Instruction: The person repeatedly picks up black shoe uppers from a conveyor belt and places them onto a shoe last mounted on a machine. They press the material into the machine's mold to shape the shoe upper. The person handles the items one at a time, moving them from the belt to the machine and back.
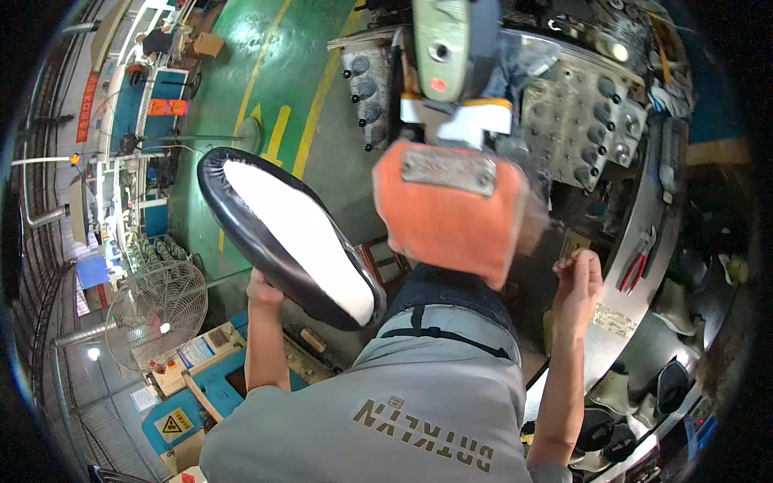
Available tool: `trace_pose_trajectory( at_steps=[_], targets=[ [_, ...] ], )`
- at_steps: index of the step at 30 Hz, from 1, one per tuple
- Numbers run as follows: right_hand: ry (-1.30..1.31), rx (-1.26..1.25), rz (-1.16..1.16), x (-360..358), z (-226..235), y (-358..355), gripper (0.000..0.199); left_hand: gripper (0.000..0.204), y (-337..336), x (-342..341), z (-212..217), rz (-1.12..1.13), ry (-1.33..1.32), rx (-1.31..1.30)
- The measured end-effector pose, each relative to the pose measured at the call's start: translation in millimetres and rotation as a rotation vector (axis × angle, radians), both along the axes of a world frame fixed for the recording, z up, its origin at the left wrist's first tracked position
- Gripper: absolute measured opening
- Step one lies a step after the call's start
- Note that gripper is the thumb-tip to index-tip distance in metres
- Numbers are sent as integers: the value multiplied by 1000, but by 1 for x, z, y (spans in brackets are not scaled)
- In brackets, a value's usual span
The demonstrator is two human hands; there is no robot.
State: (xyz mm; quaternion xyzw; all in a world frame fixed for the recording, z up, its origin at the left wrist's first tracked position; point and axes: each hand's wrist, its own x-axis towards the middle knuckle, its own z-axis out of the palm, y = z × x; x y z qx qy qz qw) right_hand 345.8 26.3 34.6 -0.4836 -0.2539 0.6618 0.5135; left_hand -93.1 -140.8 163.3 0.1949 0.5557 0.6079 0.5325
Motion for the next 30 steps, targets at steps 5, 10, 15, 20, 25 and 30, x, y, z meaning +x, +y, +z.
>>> trace_pose_trajectory(
  at_steps=[5, 10, 15, 20, 25, 30],
  targets=[
    [-98, 305, 272, 19, 68, -70, 34, 96, 18, 108, 7, -290, -128, 74],
    [-200, 352, 681, 73, 114, -118, 122, 80, 60, 224, -9, -854, -36, 70],
    [369, 99, 84, 139, 91, -169, 102, 74, 98, 358, 2, -1156, 23, -125],
    [1162, -184, -561, 213, 104, -188, 52, 54, 117, 467, -25, -1285, -230, -135],
    [1348, -5, -1059, 275, 90, -229, 48, 43, 90, 552, -72, -1456, -87, -234],
    [1310, -3, -1432, 313, 83, -307, 51, 40, 49, 616, -99, -1648, -50, -344]
  ],
)
